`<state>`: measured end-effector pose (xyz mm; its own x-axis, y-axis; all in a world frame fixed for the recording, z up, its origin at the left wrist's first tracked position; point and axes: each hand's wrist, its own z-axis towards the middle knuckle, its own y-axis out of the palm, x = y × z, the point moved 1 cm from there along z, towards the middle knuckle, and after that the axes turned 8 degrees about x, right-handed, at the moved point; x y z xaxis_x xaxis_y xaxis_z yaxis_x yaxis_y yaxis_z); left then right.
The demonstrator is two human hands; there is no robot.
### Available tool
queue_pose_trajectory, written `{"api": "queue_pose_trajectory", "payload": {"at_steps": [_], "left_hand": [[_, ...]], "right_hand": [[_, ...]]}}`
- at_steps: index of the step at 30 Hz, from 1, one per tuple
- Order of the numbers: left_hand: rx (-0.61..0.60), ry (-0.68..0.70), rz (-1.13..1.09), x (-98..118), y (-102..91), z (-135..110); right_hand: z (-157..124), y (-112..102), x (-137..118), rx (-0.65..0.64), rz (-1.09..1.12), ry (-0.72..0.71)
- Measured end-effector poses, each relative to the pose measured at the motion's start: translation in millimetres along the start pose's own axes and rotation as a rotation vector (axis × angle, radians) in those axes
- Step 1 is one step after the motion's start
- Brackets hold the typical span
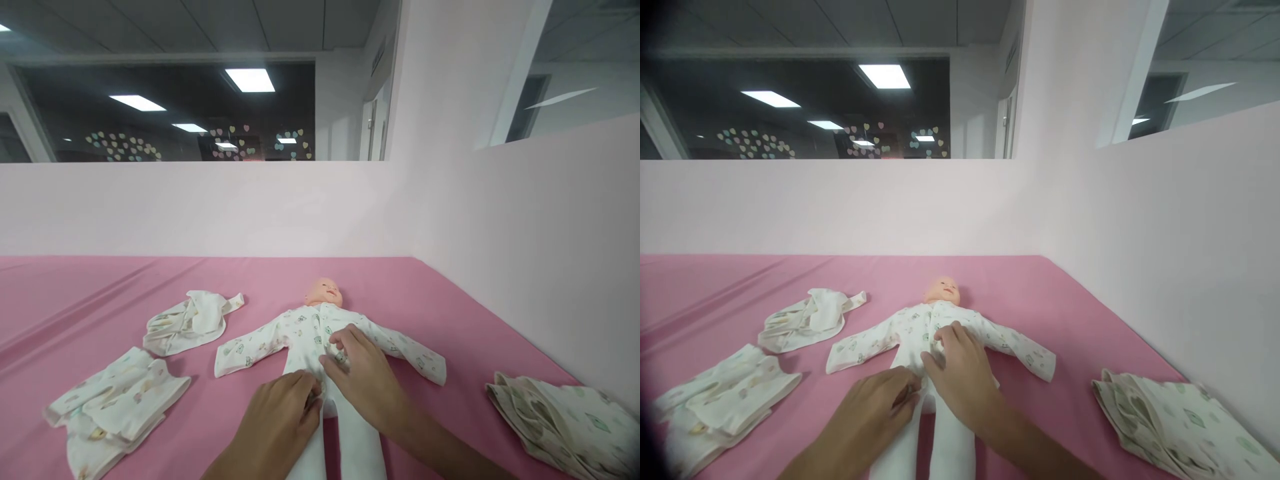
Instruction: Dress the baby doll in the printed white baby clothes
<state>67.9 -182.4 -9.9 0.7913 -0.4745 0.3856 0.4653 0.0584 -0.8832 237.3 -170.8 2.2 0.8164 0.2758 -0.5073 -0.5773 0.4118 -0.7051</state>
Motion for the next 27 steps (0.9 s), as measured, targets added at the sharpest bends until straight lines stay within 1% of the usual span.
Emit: {"api": "queue_pose_trajectory", "payload": {"at_steps": [2,4,6,8,12,15,19,21,24,25,27], "left_hand": [[-0.032,-0.035,-0.015,4,-4.6,4],[-0.037,-0.074,-0.031,7,-7.4,9],[-0.033,-0.117,-0.046,9,-8.0,15],[-0.032,-0.129,-0.048,10,-6.6,20],[-0.025,-0.093,0.019,10,0.3,27],[-0.003,-0.083,0.057,8,4.7,27],[0.042,-0.079,-0.004,4,8.4,29],[0.098,-0.065,-0.015,2,11.3,35],[0.165,-0.019,0.083,-2,16.8,45],[0.176,0.002,0.103,-3,18.3,48],[0.207,0.053,0.069,-6,19.0,51]], "right_hand": [[10,7,-4,-0.017,-0.087,-0.033],[18,13,-7,-0.059,-0.216,-0.087],[23,16,-8,-0.100,-0.345,-0.136],[27,14,-7,-0.143,-0.440,-0.162],[32,8,-1,-0.202,-0.517,-0.179],[33,6,1,-0.195,-0.513,-0.144],[33,5,2,-0.154,-0.429,-0.081],[34,3,4,-0.148,-0.277,-0.027],[35,1,12,-0.200,0.052,0.075],[36,0,15,-0.222,0.133,0.090],[38,-2,21,-0.260,0.210,0.074]]}}
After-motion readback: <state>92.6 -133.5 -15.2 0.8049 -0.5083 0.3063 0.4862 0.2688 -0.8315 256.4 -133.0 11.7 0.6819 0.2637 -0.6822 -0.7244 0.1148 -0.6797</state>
